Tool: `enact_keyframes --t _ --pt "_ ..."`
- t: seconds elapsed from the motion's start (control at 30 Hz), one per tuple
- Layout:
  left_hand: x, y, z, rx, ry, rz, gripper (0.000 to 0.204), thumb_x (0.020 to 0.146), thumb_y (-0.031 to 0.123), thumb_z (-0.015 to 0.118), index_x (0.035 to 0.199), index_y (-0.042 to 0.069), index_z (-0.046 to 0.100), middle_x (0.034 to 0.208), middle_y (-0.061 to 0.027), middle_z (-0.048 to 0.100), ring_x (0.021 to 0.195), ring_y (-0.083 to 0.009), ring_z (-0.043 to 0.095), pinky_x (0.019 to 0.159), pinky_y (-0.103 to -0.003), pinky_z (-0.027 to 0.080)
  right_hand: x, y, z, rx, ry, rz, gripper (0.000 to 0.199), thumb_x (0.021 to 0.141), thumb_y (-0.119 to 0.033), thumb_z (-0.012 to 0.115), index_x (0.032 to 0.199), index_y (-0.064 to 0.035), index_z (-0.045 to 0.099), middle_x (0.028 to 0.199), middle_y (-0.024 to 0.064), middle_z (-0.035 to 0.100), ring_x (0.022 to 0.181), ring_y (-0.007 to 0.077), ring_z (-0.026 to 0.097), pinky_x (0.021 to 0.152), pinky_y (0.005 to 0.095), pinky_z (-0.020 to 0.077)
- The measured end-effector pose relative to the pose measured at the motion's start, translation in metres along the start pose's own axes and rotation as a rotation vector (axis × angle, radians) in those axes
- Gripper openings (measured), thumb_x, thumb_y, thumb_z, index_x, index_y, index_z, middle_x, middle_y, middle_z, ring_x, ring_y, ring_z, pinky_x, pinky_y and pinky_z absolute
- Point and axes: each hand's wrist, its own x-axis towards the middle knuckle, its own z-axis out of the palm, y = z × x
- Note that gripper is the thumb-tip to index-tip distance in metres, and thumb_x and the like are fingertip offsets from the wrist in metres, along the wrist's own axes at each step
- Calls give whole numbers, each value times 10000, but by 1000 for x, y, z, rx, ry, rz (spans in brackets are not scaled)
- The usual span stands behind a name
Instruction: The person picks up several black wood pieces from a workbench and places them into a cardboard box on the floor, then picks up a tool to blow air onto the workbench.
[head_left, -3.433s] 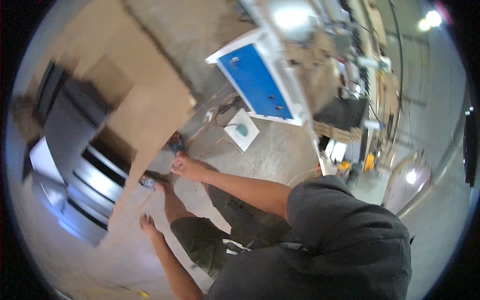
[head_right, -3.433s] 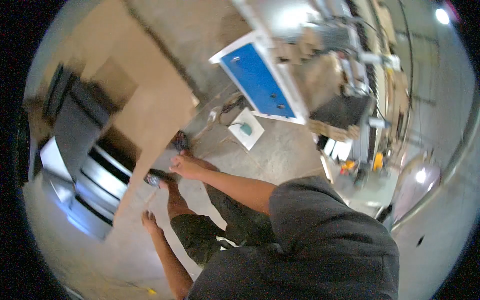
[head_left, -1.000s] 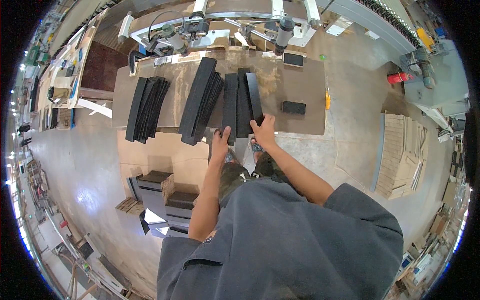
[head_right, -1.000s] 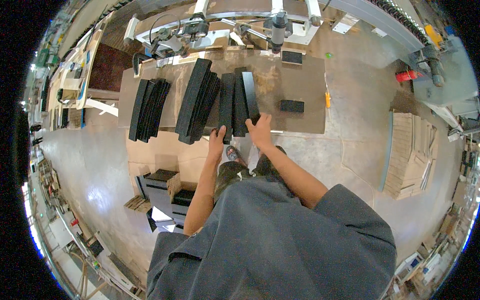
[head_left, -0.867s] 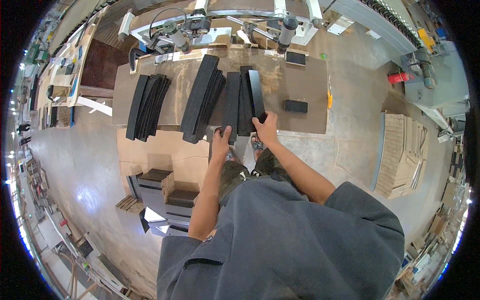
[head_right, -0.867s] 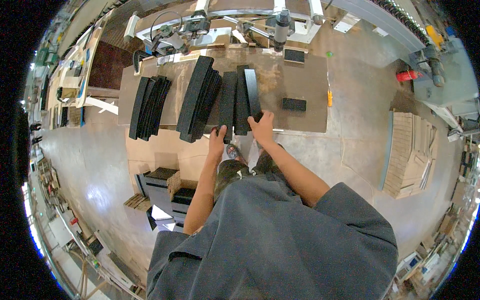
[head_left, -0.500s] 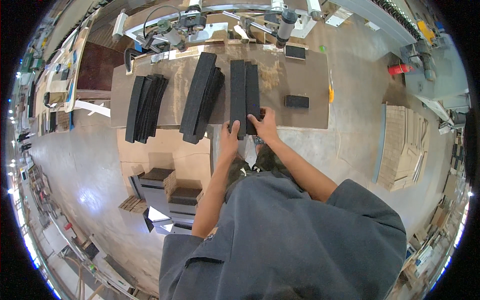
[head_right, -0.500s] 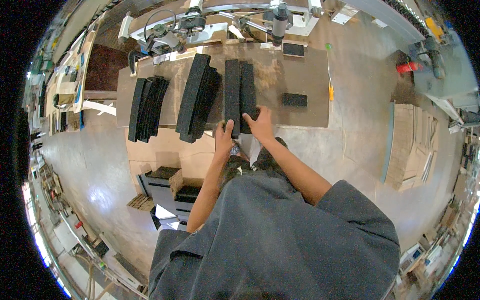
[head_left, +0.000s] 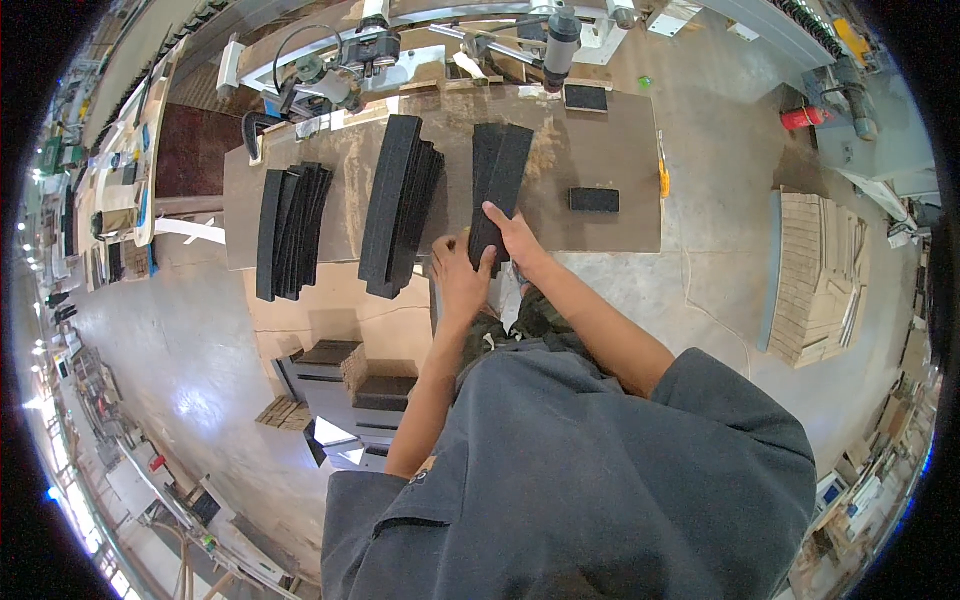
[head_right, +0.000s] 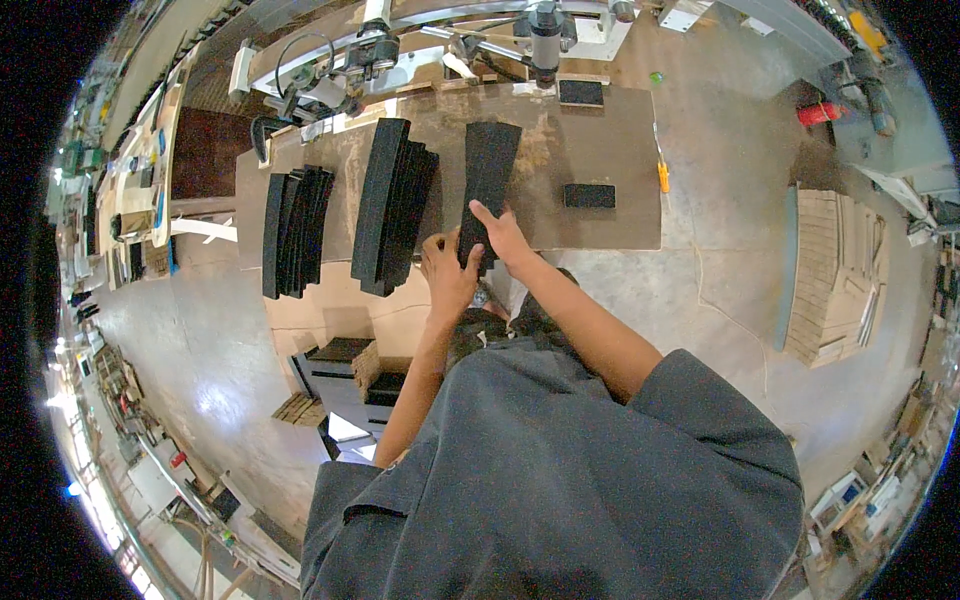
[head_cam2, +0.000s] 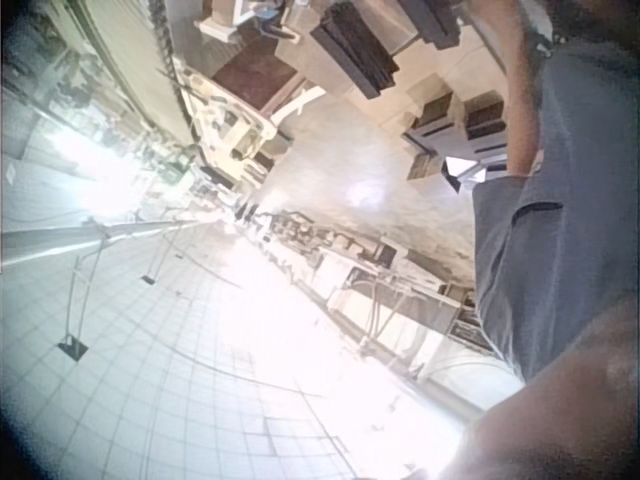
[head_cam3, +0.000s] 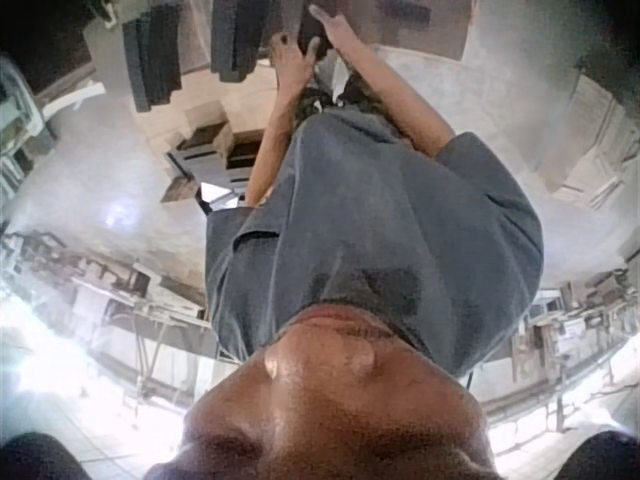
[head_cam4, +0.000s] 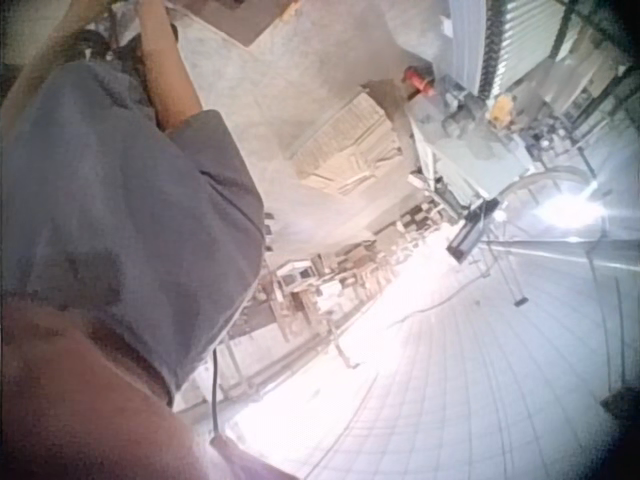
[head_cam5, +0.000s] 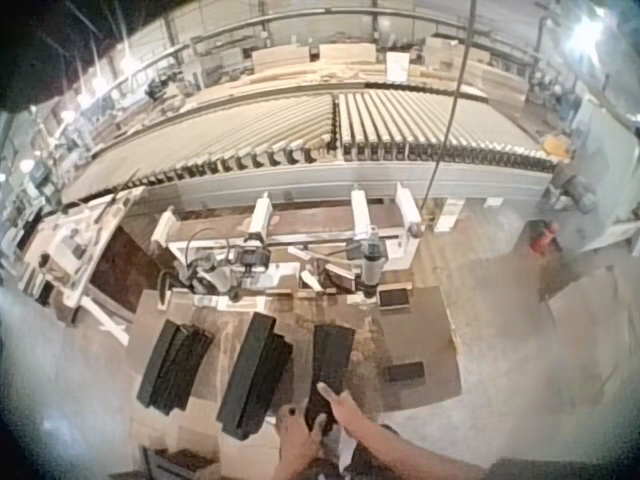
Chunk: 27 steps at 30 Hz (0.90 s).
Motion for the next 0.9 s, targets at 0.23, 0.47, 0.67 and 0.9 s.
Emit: enact_keyframes --t 0.23,0.47,0.67,0.9 --pt "25 -39 47 -841 -327 -136 820 1043 395 679 1651 -60 371 1693 -317 379 1577 -447 362 1296 -451 277 -4 -18 7 95 41 113 659 976 -455 772 1422 -42 517 1174 84 660 1030 211 661 923 399 551" --pt "1 -23 -1 -1038 -317 -312 1012 931 353 831 1686 -48 290 1587 -288 496 1457 -359 522 1190 -430 436 -28 -47 -6 87 -131 245 685 888 -474 860 1292 5 584 1082 110 685 931 245 713 810 414 594" --pt "14 -20 4 -1258 -478 -364 1051 826 283 927 1666 44 344 1519 -198 559 1371 -304 581 1129 -413 499 -16 -41 -17 188 -433 482 594 874 -439 857 1227 2 673 1071 132 740 902 260 740 831 399 617" --pt "30 0 -28 -858 -298 227 1420 665 249 968 1755 98 70 1651 -228 446 1524 -366 460 1262 -426 363 -49 -105 -36 61 -476 -92 616 871 -171 894 1409 -2 644 1273 105 732 1159 263 709 1025 427 569"
